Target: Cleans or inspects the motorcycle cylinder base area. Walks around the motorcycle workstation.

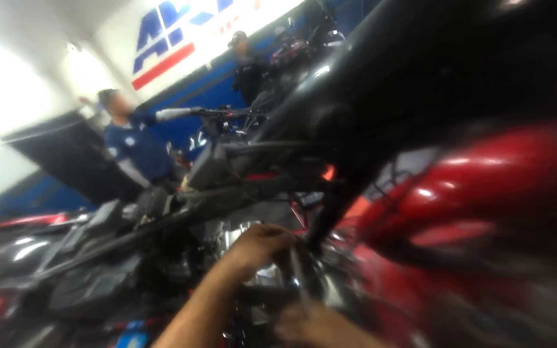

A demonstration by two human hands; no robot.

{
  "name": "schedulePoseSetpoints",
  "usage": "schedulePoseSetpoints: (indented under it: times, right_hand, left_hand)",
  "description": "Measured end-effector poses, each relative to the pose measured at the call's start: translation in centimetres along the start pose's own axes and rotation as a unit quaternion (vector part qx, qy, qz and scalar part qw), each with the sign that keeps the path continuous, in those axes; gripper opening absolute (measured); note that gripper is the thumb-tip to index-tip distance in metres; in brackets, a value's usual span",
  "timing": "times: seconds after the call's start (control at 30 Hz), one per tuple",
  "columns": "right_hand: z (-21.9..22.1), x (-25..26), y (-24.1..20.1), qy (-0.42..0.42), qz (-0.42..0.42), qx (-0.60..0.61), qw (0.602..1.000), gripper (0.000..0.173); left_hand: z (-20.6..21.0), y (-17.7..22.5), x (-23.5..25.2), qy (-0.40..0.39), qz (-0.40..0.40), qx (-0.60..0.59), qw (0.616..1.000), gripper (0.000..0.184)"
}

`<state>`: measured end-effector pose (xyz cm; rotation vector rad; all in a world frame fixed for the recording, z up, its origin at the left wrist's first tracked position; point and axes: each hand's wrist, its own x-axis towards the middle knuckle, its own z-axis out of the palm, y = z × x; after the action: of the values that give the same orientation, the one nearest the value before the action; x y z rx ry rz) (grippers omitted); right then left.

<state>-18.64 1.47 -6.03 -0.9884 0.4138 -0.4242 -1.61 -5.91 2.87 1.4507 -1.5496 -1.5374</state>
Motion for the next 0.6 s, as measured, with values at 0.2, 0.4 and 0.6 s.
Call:
schedulePoseSetpoints:
  times: [0.2,0.4,0.6]
  right_hand:
    - [-9.8,-4.6,-5.1,-0.037,0.103,-0.202,0.973,0.026]
    - [-12.0,-2.5,-6.3,-0.147,0.115,-0.179,0.966,0.036]
    - [1.7,-0.3,-0.1,0.136,0.032,0.074,0.987,0.037]
  left_hand:
    - [1.0,-1.1,-0.3,0.030,0.033,-0.063,0.997,0.021]
    - [2.0,-0.7,-0.5,0.084,0.032,-0.053,0.995,0.019]
    - [1.6,0.5,-0.1,0.059,-0.018,0.021,0.998,0.021]
